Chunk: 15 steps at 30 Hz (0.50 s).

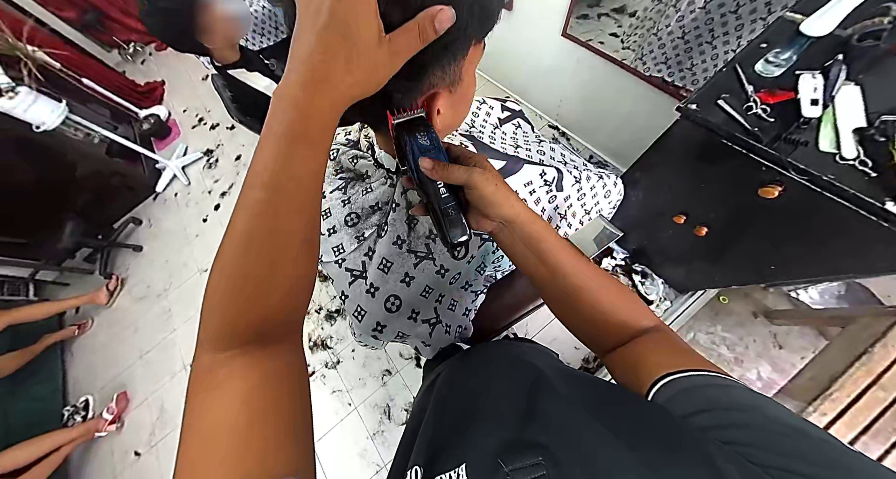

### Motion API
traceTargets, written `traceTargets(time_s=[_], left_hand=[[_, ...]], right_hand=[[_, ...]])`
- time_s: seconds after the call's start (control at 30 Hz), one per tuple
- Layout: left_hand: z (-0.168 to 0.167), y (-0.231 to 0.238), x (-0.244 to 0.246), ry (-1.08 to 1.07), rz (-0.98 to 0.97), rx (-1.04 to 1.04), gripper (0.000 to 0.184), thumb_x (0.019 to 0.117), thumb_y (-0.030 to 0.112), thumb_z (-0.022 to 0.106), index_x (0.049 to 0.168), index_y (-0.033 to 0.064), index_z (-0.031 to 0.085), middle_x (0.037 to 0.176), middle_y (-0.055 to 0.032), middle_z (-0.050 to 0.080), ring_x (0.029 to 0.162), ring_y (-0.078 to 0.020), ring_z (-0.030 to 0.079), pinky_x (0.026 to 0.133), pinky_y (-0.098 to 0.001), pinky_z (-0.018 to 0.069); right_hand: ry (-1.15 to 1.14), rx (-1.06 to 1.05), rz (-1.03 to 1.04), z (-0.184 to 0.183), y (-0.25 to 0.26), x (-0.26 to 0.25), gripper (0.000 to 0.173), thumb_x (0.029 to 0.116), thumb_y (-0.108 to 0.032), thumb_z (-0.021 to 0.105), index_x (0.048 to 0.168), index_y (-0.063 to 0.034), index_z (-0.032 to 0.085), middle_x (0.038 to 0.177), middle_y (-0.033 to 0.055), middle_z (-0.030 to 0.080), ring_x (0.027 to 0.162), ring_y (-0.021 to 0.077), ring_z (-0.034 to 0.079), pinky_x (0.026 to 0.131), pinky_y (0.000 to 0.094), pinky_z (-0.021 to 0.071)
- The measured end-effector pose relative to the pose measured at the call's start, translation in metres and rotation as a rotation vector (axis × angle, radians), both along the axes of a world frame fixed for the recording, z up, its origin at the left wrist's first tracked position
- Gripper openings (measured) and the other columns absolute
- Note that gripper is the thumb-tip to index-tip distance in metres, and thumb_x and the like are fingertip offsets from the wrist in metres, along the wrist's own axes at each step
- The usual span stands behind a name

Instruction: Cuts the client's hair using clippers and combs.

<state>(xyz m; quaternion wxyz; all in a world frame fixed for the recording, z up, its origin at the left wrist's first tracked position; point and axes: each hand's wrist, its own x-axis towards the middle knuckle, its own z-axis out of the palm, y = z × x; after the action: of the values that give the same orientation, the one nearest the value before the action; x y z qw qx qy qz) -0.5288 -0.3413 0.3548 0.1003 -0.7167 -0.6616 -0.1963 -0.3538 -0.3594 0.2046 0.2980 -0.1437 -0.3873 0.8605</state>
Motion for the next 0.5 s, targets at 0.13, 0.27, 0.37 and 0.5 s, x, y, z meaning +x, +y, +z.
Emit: traceTargets(time_s=[0.13,0.27,0.37,0.5], left_hand=[[0.004,0.006,0.001,0.015,0.056,-0.010,0.086,0.0801,0.078,0.065,0.132,0.0092,0.063,0.129,-0.0163,0.066,0.130,-0.0348,0.056,0.114,-0.0651,0.0287],[0.003,0.007,0.001,0.014,0.073,-0.018,0.088,0.0783,0.077,0.068,0.133,0.0085,0.063,0.129,-0.0161,0.066,0.131,-0.0339,0.055,0.116,-0.0636,0.0279],[0.004,0.008,0.000,0.019,0.069,-0.017,0.081,0.0790,0.076,0.068,0.128,0.0109,0.065,0.127,-0.0131,0.066,0.130,-0.0314,0.055,0.116,-0.0617,0.0263],[0.003,0.008,-0.001,0.021,0.072,-0.013,0.083,0.0775,0.077,0.069,0.127,0.0106,0.065,0.128,-0.0130,0.066,0.130,-0.0310,0.055,0.116,-0.0612,0.0266]], right_hand=[[0.085,-0.004,0.009,0.007,0.007,0.000,0.030,0.1016,-0.013,0.057,0.129,-0.0039,0.051,0.107,0.0151,0.068,0.092,0.0260,0.072,0.074,0.0427,0.0636],[0.130,0.084,-0.049,0.003,0.007,-0.004,0.037,0.0978,-0.009,0.061,0.132,-0.0029,0.048,0.106,0.0146,0.068,0.090,0.0249,0.072,0.075,0.0431,0.0640],[0.076,-0.026,0.003,0.005,0.006,-0.001,0.029,0.1021,-0.012,0.057,0.129,-0.0022,0.052,0.105,0.0158,0.069,0.090,0.0257,0.072,0.075,0.0428,0.0633],[0.185,0.098,-0.066,0.007,0.012,-0.004,0.039,0.0976,-0.011,0.062,0.133,-0.0024,0.047,0.109,0.0150,0.067,0.091,0.0250,0.072,0.075,0.0423,0.0639]])
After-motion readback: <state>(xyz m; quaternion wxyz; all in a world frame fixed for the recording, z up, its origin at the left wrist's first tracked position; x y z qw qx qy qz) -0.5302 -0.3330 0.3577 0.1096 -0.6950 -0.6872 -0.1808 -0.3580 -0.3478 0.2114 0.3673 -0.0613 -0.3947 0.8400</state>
